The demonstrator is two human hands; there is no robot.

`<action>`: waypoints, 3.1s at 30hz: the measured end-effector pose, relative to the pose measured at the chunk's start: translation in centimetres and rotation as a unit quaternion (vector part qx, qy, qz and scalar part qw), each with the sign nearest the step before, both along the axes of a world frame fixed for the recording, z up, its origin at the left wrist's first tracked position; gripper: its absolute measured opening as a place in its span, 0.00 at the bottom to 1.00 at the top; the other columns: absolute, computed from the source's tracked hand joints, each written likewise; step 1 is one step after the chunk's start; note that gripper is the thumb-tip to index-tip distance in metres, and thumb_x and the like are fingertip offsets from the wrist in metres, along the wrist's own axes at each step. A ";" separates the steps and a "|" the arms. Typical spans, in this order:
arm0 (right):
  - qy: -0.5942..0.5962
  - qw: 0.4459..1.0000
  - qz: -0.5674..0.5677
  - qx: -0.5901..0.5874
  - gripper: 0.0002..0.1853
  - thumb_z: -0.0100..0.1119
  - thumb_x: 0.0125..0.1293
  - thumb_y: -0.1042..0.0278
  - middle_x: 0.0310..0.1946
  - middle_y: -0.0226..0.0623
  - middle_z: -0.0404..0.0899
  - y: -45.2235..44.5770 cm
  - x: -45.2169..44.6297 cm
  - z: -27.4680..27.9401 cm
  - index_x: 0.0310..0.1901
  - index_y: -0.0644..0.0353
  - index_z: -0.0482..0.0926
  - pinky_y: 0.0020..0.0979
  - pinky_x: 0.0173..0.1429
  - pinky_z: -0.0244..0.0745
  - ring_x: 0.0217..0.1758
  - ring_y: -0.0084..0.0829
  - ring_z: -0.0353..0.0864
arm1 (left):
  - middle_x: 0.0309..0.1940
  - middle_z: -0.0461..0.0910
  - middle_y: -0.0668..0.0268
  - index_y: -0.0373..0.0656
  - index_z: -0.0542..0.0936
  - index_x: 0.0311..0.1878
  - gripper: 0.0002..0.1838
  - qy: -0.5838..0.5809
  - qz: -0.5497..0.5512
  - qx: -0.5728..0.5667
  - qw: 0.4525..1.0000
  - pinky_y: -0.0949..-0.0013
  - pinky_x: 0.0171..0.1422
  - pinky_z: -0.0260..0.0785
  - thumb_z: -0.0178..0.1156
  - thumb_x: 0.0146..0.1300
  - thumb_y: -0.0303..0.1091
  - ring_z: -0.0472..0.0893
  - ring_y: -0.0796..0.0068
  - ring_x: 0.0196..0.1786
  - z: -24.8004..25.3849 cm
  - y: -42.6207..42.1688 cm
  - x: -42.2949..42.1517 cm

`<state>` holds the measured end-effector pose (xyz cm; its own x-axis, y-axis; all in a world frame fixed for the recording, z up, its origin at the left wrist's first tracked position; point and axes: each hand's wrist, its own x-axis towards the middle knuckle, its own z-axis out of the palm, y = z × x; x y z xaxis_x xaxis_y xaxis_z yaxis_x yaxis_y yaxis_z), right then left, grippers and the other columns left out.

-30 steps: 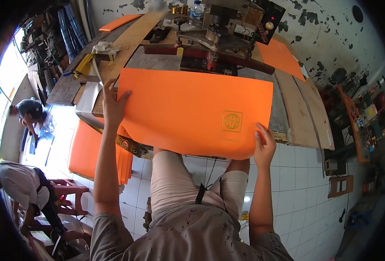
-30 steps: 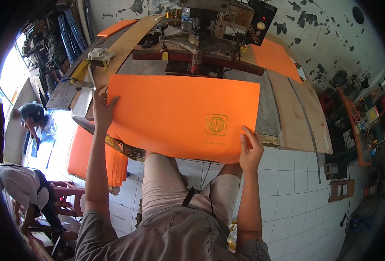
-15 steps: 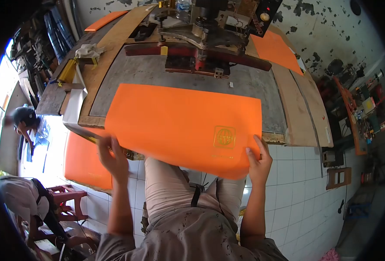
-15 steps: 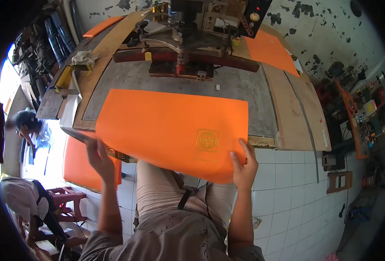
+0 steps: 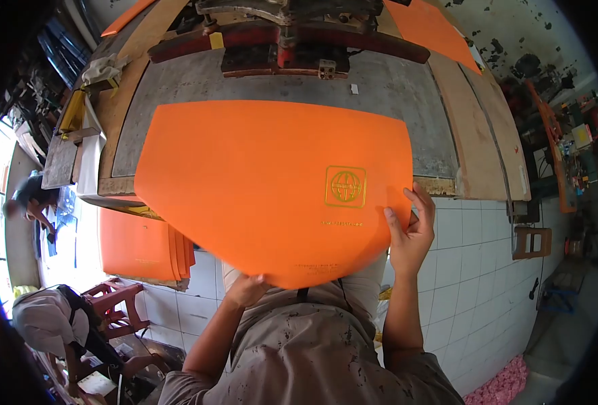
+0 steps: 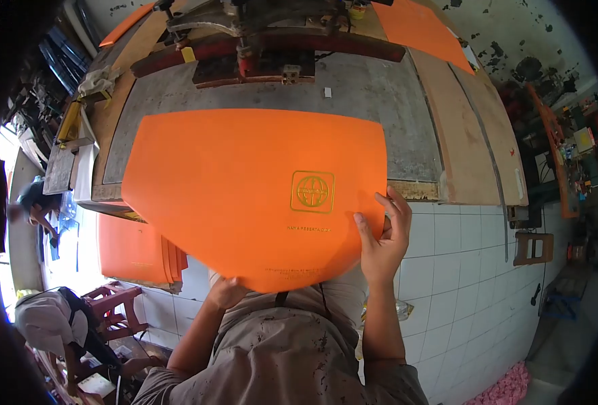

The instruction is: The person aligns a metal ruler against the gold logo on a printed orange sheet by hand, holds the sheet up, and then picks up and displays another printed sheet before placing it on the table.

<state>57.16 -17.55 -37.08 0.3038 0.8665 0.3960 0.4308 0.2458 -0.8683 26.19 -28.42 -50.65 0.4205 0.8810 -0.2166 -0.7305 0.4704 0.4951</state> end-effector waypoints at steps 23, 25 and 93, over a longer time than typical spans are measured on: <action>0.282 0.928 0.100 -0.223 0.20 0.65 0.67 0.68 0.49 0.37 0.81 -5.6 3.6 -3.7 0.57 0.69 0.75 0.26 0.56 0.73 0.49 0.22 0.80 | 0.58 0.79 0.55 0.34 0.74 0.62 0.21 0.043 -0.006 -0.049 0.998 0.50 0.64 0.73 0.60 0.67 0.27 0.79 0.56 0.60 4.3 -2.6 -0.9; 0.272 0.933 0.116 -0.206 0.20 0.65 0.68 0.72 0.48 0.37 0.82 -5.8 3.8 -3.4 0.58 0.71 0.75 0.26 0.55 0.74 0.50 0.22 0.81 | 0.58 0.79 0.53 0.33 0.73 0.62 0.20 0.049 0.003 -0.048 0.998 0.48 0.62 0.75 0.59 0.68 0.27 0.80 0.54 0.59 4.7 -2.2 -1.1; 0.555 0.783 0.011 -0.281 0.15 0.42 0.79 0.60 0.46 0.33 0.81 -5.9 6.1 -19.4 0.54 0.59 0.76 0.31 0.49 0.80 0.47 0.28 0.83 | 0.68 0.72 0.54 0.36 0.71 0.69 0.40 0.420 0.060 0.159 0.892 0.50 0.70 0.67 0.70 0.60 0.52 0.73 0.55 0.67 -2.3 3.7 8.7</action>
